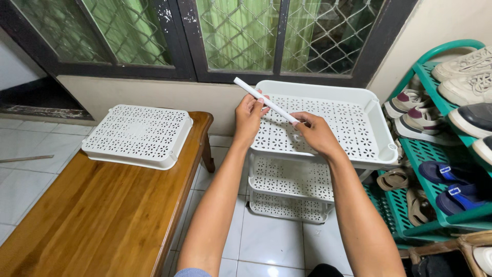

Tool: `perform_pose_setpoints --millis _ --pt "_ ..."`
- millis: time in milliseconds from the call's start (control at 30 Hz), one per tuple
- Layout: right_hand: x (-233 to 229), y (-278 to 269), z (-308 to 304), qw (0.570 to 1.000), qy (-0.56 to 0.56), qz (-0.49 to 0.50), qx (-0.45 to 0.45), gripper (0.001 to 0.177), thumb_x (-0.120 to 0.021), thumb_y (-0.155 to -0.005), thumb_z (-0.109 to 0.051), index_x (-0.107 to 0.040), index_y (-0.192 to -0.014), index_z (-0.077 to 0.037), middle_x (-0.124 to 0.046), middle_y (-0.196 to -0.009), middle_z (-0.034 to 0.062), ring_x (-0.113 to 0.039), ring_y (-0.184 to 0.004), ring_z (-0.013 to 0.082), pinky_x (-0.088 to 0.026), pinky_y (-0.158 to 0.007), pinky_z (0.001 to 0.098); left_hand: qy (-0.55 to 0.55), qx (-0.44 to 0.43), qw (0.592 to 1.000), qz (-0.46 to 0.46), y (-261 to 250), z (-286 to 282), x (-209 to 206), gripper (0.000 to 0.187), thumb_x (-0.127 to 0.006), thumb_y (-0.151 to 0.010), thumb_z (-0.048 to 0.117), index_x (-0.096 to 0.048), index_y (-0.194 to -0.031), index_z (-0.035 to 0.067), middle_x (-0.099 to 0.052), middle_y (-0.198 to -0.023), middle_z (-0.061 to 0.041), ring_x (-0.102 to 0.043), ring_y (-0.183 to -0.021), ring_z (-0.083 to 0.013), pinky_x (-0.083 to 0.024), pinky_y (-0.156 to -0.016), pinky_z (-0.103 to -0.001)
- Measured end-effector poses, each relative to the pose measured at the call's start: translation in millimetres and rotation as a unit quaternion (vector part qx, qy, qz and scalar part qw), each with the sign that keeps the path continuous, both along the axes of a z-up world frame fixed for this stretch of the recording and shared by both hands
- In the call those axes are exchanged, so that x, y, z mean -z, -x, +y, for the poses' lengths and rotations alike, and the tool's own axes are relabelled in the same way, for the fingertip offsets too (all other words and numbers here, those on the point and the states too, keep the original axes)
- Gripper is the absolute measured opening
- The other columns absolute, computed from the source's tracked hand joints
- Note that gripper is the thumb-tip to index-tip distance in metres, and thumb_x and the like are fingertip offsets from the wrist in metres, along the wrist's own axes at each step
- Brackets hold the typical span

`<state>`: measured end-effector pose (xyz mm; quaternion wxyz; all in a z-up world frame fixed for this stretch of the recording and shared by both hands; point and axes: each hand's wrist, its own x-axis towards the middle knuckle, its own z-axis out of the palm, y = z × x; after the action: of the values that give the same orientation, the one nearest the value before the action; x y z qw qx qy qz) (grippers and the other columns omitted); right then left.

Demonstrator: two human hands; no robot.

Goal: The person assembles a white plastic storage shelf by inserting vertical support poles into the corner holes of perforated trays and stacking the trays. The person repeatedly picks up poles, aligns them with the tray holes, and presses them into place, then stacks additional trays on top.

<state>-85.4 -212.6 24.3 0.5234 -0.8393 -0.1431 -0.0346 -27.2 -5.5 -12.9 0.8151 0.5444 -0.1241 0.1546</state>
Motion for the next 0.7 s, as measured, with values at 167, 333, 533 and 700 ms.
perform_pose_setpoints --millis 167,333,533,700 --pt "0 2 0 1.0 -0.018 -0.003 -0.009 0.034 -0.066 -0.092 -0.013 -0.072 -0.125 -0.009 -0.074 -0.101 0.0036 -0.06 -0.079 0.013 -0.051 -0.076 0.0293 -0.032 0.01 0.999 -0.019 -3 -1 4 0.043 -0.054 -0.103 0.006 -0.047 -0.145 -0.004 -0.068 -0.122 -0.017 -0.067 -0.113 -0.0204 -0.061 -0.095 -0.034" --pt "-2 2 2 1.0 -0.025 0.002 -0.005 0.036 -0.07 -0.091 -0.014 -0.071 -0.127 -0.011 -0.072 -0.094 0.0034 -0.06 -0.078 0.0124 -0.052 -0.074 0.0299 -0.08 0.018 0.995 -0.048 -5 -5 10 0.045 -0.057 -0.102 0.003 -0.048 -0.146 -0.004 -0.07 -0.116 -0.016 -0.068 -0.106 -0.0181 -0.061 -0.09 -0.033" --pt "3 1 1 1.0 -0.011 -0.008 -0.021 0.035 -0.071 -0.093 -0.018 -0.071 -0.127 -0.011 -0.071 -0.089 0.0036 -0.059 -0.078 0.0117 -0.051 -0.075 0.0301 -0.105 0.024 0.993 -0.052 -5 -5 10 0.052 -0.059 -0.1 0.004 -0.045 -0.15 -0.001 -0.072 -0.11 -0.012 -0.07 -0.101 -0.0156 -0.061 -0.086 -0.03" --pt "6 -1 2 0.997 0.008 -0.07 -0.032 0.037 -0.068 -0.096 -0.019 -0.069 -0.132 -0.011 -0.076 -0.097 0.0051 -0.064 -0.085 0.0146 -0.052 -0.082 0.0312 -0.155 -0.007 0.985 -0.076 0 -6 6 0.043 -0.066 -0.101 0.01 -0.059 -0.142 -0.003 -0.075 -0.098 -0.01 -0.07 -0.095 -0.0157 -0.059 -0.086 -0.031"
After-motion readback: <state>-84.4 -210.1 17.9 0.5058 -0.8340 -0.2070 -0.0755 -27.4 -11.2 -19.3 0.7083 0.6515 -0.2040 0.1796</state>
